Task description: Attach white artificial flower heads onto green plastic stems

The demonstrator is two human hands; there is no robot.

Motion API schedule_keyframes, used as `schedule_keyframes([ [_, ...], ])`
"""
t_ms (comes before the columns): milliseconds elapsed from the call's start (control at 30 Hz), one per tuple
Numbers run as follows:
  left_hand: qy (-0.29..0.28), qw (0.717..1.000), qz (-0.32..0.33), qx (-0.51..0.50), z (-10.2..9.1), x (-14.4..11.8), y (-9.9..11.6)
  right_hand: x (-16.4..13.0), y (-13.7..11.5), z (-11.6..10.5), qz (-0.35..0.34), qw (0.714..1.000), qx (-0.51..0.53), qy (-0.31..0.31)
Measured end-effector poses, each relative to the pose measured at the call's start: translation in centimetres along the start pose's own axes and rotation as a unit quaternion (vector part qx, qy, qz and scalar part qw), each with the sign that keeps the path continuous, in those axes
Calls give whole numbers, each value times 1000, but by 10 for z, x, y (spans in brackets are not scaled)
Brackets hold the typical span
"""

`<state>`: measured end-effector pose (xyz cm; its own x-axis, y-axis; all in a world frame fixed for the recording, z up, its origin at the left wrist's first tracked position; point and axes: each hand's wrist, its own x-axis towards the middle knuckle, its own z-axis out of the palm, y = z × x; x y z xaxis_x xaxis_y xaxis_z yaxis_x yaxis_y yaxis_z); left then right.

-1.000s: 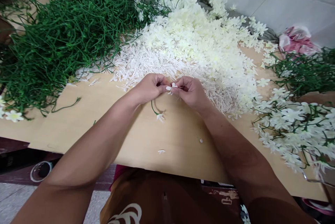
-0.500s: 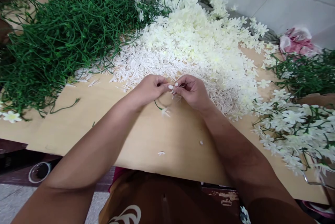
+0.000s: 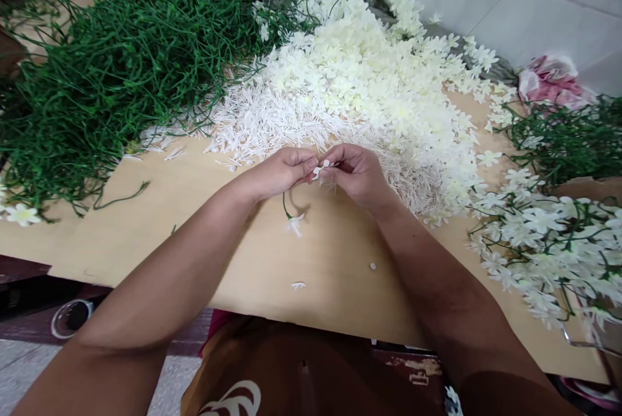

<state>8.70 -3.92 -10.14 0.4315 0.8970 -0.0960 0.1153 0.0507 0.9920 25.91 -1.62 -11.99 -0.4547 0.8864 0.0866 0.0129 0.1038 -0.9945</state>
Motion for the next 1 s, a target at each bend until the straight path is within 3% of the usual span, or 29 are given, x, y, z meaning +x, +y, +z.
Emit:
schedule_keyframes([
  [233,-12,1000,-1,18,-1,1,-4,1,1,-1,16,999,-16,-25],
  [667,-26,997,-54,54,-1,0,5,0,-2,9,89,996,4,25],
  [867,-14,999,-30,0,-3,3,0,2,-1,10,46,998,-18,48],
  [1000,3,999,-12,-31,-7,6,-6,-1,-24,-2,2,997,-78,20],
])
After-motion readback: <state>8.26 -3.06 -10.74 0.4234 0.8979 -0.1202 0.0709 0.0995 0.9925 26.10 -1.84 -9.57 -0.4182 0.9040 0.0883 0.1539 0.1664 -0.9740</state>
